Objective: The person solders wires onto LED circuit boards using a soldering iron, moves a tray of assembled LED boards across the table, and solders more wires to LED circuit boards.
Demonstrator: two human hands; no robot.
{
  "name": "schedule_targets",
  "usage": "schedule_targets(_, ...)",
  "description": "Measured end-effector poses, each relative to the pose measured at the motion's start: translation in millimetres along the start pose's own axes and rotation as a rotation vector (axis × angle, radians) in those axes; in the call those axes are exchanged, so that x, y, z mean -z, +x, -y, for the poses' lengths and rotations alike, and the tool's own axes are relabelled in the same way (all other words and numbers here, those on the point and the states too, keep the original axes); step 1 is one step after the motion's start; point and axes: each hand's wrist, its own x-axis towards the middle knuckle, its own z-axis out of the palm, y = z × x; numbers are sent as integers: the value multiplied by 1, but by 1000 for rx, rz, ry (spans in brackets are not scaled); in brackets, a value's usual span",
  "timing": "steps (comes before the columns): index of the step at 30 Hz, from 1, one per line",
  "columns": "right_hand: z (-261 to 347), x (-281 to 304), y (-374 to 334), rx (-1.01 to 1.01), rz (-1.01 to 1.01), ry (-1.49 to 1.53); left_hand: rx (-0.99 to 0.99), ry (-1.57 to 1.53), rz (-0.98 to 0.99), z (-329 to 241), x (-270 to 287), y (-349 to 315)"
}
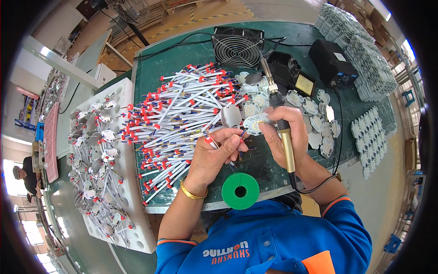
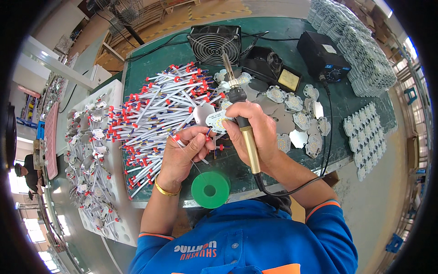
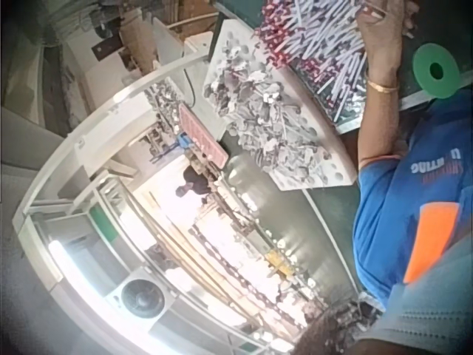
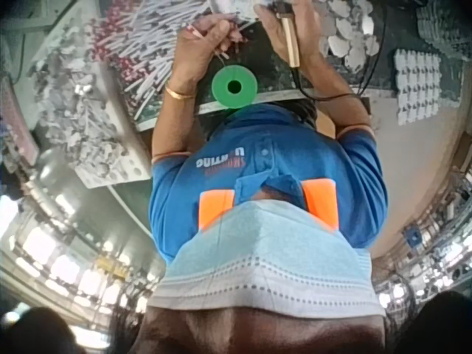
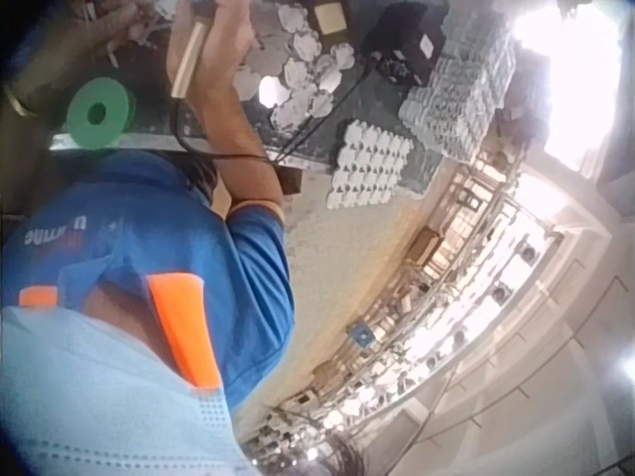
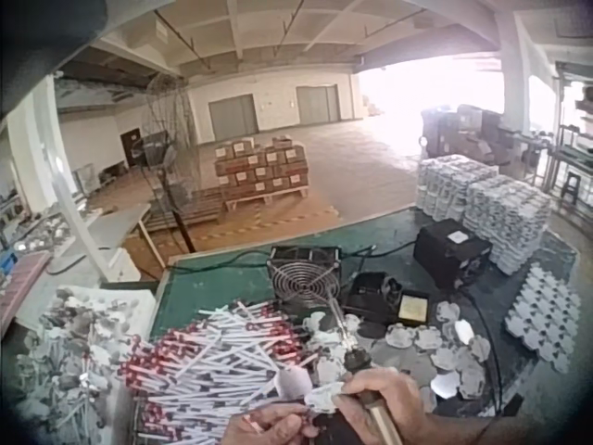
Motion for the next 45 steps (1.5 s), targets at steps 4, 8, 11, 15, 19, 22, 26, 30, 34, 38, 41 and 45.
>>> schedule_targets(4, -2, 3, -2, 45, -2, 38, 31, -9, -8, 1, -1, 1)
schedule_targets(8, -4, 7, -4, 112, 133, 9, 61, -57, 39, 4, 4, 2)
schedule_targets(11, -4, 7, -4, 167, 204, 28, 61, -63, -3, 3, 3, 2)
schedule_targets(15, -7, -1, -11, 141, 204, 64, 44, -52, -76, 1, 0, 2)
schedule_targets(19, 3, 2, -2, -60, 57, 67, -107, 110, -102, 2, -4, -1)
schedule_targets(22, 4, 5, -2, -224, 67, 99, -139, 191, -118, -6, -13, -3)
schedule_targets(26, -6, 6, -1, -81, 131, 137, -150, 205, -156, -3, -17, -4)
schedule_targets(30, -5, 9, 4, -88, 165, 180, -124, 242, -132, -3, -16, -5)
schedule_targets(34, -4, 11, 4, -98, 208, 214, -85, 314, -106, -3, -15, -4)
schedule_targets(38, -5, 10, 4, -62, 194, 227, -94, 334, -79, -3, -15, -4)
schedule_targets(41, -4, 10, 3, -68, 196, 246, -81, 314, -81, -5, -15, -5)
schedule_targets(45, -4, 8, 3, -58, 189, 259, -67, 289, -77, -3, -13, -6)
